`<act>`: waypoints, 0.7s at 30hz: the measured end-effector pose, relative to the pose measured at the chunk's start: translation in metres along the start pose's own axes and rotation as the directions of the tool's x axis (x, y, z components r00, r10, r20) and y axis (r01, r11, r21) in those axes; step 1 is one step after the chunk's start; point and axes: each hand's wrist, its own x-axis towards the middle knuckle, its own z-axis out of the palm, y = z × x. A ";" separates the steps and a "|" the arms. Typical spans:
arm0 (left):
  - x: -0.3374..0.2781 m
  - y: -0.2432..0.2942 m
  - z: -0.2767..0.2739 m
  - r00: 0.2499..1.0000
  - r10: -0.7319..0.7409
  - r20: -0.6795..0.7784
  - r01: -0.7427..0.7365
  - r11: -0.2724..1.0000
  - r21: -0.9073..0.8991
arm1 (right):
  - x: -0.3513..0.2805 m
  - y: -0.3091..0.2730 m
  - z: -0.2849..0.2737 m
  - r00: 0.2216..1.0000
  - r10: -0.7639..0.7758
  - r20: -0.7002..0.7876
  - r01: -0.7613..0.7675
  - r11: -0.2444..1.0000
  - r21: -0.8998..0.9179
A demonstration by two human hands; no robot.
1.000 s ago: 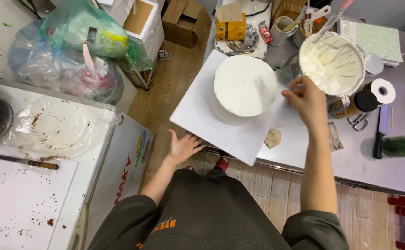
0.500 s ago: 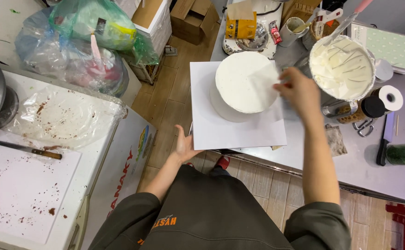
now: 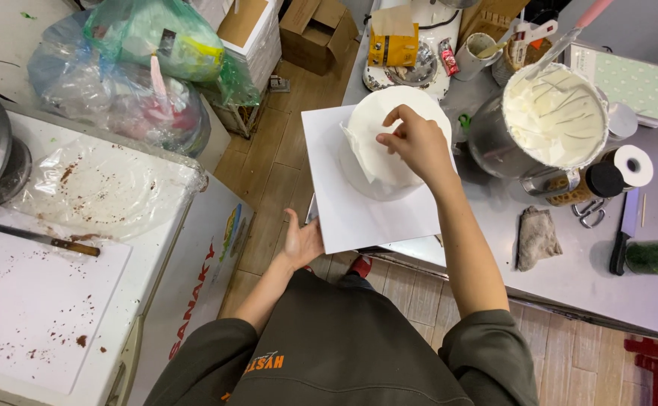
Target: The person spreads frosting over a cake with a spatula, smooths the top with a plastic sheet, and peels off a paper strip. They then set the cake aside and remove a plastic bag from a freezer.
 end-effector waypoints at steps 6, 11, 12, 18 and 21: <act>-0.021 0.006 0.001 0.999 0.019 -0.043 -0.021 0.999 -0.036 | 0.010 0.035 -0.032 0.987 -0.005 -0.162 -0.026 0.982 -0.185; -0.024 0.006 0.005 0.999 -0.024 -0.035 0.023 0.999 -0.025 | 0.005 0.014 -0.030 0.976 -0.003 -0.217 -0.017 0.996 -0.090; -0.022 0.007 0.005 0.999 -0.028 -0.028 0.028 1.000 -0.008 | 0.005 0.004 -0.019 0.987 -0.001 -0.160 -0.011 0.997 -0.071; -0.023 0.004 0.003 0.997 -0.074 0.028 0.071 0.993 0.095 | 0.033 -0.003 0.011 0.992 -0.066 -0.105 0.052 0.991 -0.124; -0.025 0.005 0.001 0.997 -0.053 0.054 0.049 0.996 0.079 | 0.035 0.023 -0.016 0.988 0.014 -0.155 -0.045 0.980 -0.193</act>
